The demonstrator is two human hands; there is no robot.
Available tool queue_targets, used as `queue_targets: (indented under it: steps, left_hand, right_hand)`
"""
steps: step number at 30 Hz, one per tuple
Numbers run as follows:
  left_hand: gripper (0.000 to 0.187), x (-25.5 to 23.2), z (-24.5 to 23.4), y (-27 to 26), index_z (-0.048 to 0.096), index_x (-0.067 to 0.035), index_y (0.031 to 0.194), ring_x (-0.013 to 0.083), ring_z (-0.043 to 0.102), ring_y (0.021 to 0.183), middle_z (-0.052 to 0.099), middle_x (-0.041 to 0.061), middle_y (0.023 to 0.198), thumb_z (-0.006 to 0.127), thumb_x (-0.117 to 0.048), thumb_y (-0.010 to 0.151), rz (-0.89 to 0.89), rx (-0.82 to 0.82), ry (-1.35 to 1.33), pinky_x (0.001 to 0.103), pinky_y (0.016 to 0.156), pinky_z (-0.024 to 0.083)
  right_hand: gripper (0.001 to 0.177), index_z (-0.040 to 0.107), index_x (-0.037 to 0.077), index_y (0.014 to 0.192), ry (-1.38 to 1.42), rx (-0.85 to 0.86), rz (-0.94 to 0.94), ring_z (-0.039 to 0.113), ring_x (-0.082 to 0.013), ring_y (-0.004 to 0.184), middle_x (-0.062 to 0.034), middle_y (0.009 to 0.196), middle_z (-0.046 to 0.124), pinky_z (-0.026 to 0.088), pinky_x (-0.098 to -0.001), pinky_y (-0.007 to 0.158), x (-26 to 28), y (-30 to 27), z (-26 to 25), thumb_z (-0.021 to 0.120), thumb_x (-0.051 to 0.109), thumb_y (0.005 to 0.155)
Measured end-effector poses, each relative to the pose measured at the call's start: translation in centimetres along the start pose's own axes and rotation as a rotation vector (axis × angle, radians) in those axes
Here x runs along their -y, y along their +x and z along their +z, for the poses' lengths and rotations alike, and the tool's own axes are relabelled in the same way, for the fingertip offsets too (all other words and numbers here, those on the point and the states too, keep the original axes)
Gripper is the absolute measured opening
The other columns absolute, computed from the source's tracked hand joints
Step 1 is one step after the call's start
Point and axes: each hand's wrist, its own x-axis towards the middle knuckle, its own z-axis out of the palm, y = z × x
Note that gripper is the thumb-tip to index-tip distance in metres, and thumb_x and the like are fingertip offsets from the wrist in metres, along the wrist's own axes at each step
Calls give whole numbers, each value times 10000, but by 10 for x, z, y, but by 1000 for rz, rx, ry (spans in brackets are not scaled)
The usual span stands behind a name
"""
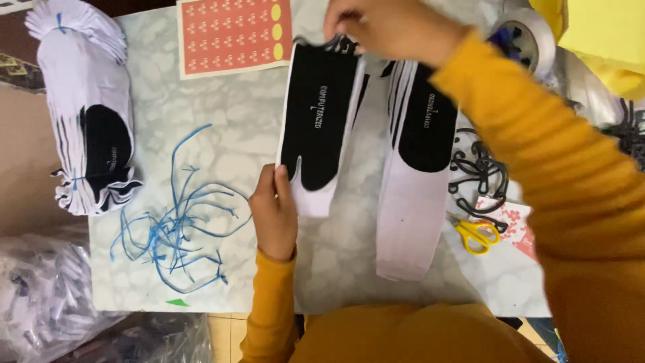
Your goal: Packaging socks by attaching hangers, applying stickers, and wrapping them with paper bands
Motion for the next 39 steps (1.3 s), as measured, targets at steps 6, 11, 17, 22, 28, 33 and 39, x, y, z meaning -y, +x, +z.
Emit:
queue_targets:
  steps: [6, 11, 17, 22, 28, 33, 39]
  left_hand:
    - [291, 0, 8, 9, 465, -42, 1083, 422, 591, 773, 548, 142, 819, 593, -300, 1039, 7, -257, 318, 530, 613, 458]
    - [280, -68, -1, 2, 496, 31, 1101, 342, 486, 887, 524, 200, 1158, 658, -182, 1019, 186, -333, 153, 433, 823, 442]
    - [254, -95, 87, 9, 635, -133, 1237, 139, 717, 938, 672, 39, 1113, 595, -272, 1028, 149, 598, -647, 254, 841, 575]
    - [774, -98, 129, 40, 577, -5, 1414, 297, 618, 1312, 632, 207, 1416, 311, -603, 999, -614, 1049, -1012, 354, 1133, 473]
    - [1089, -72, 150, 47, 493, -81, 1461, 335, 619, 1239, 627, 212, 1349, 390, -834, 680, -954, 848, -1041, 454, 1082, 506]
    - [889, -59, 151, 33, 475, 14, 1409, 383, 563, 1120, 532, 276, 1295, 626, -640, 826, -717, 904, -871, 495, 865, 511]
    - [346, -30, 172, 21, 747, 16, 1090, 207, 738, 676, 762, 173, 879, 843, -256, 899, -558, 827, -907, 387, 507, 644]
  right_hand:
    - [258, 601, 146, 1269, -21, -21, 135, 599, -256, 1094, -93, 1247, 631, 471, -417, 891, -24, -14, -11, 513, 290, 1073]
    - [339, 665, -48, 1306, -630, -148, 11, 675, -475, 1052, -296, 1203, 716, 491, -518, 957, -145, -86, -27, 636, 54, 985]
    - [376, 634, -46, 1178, -601, -340, 178, 644, -545, 877, -272, 1074, 617, 514, -581, 721, -134, -116, 6, 806, 16, 850]
    - [268, 610, 19, 1017, -483, -409, -121, 576, -344, 978, -166, 1069, 555, 459, -424, 884, -130, -132, -19, 856, 102, 949]
    - [180, 624, 179, 873, 31, -266, 56, 677, -51, 734, 80, 837, 712, 471, -207, 695, 24, -253, 17, 803, 166, 874]
    - [171, 663, 17, 1129, 210, -15, -221, 708, -400, 1036, -193, 1084, 735, 588, -489, 854, 42, -299, 110, 571, 24, 986]
    - [220, 735, 86, 1112, 124, -4, 236, 677, -294, 1151, -91, 1204, 719, 536, -445, 993, -52, -337, 83, 621, 125, 928]
